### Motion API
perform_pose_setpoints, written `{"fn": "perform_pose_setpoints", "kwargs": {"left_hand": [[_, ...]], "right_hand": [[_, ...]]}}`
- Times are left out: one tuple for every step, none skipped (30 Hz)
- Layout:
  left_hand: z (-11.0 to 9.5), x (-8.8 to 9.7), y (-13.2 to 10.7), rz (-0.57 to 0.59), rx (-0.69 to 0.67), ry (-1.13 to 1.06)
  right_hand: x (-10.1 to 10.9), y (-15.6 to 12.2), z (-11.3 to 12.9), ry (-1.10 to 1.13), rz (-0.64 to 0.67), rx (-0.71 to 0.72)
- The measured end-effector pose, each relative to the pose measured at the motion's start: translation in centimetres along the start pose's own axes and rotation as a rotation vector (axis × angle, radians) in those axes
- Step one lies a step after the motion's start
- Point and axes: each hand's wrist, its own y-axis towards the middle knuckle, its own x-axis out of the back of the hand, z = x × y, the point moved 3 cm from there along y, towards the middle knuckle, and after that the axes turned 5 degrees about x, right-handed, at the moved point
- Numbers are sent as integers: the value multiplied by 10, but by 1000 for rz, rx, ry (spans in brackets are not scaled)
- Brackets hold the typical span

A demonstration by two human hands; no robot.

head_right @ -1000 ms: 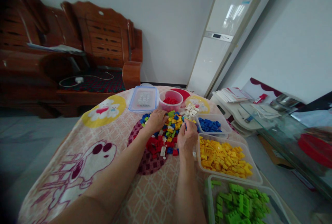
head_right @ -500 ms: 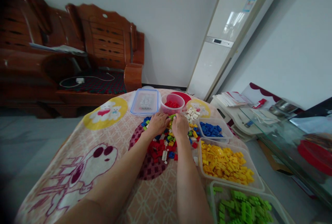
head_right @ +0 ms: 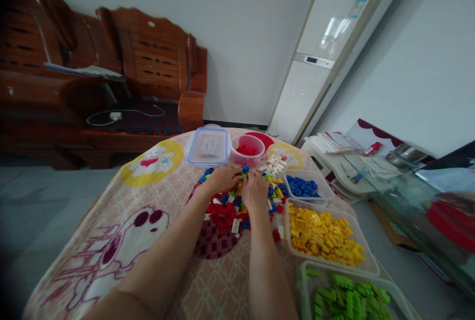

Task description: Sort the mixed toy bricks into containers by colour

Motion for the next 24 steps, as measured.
{"fn": "perform_pose_setpoints", "kwargs": {"left_hand": [[-1, 4, -2, 39, -20, 8], [-2, 8, -3, 77, -42, 8], [-4, 11, -5, 109, -65, -3], [-5, 15, -7, 131, -84, -27], [-7, 18, -8, 144, -95, -56], [-8, 20, -8, 140, -92, -82], [-9, 22, -7, 114, -72, -101], [-8, 22, -5, 66, -37, -113], [-7, 22, -3, 0, 9, -116], [-5, 20, -1, -69, 56, -114], [-3, 17, 1, -125, 90, -106], [0, 13, 3, -156, 104, -95], [2, 7, 4, -155, 98, -77], [4, 1, 5, -135, 79, -53], [6, -5, 6, -106, 54, -29], [7, -10, 6, -80, 33, -9], [8, -13, 5, -63, 22, 6], [9, -15, 4, -57, 22, 15], [9, -16, 3, -57, 30, 21], [9, -17, 2, -60, 42, 23], [8, -16, 0, -64, 55, 26], [7, -16, -1, -68, 70, 33], [6, -16, -2, -70, 85, 44], [4, -15, -3, -69, 101, 56]], "right_hand": [[1, -6, 0, 14, 1, 0], [3, -12, 0, 30, 5, 3], [4, -17, 0, 42, 10, 5], [6, -23, -2, 50, 17, 5], [7, -27, -3, 57, 24, 6], [9, -30, -5, 62, 30, 9], [10, -31, -7, 70, 31, 13], [12, -31, -9, 84, 24, 19], [14, -30, -11, 99, 8, 28], [15, -26, -12, 115, -16, 41], [16, -21, -13, 126, -43, 55], [17, -14, -13, 128, -62, 73], [16, -6, -13, 125, -77, 86], [14, 2, -12, 112, -80, 81], [11, 10, -11, 93, -61, 88], [7, 19, -10, 76, -35, 95], [3, 26, -8, 60, -2, 106], [-1, 33, -6, 44, 36, 116], [-5, 38, -4, 29, 71, 123], [-8, 43, -3, 15, 104, 126], [-11, 46, -2, 1, 133, 128], [-14, 48, -2, -15, 157, 127], [-16, 50, -1, -32, 177, 126], [-17, 51, -1, -48, 191, 123]]}}
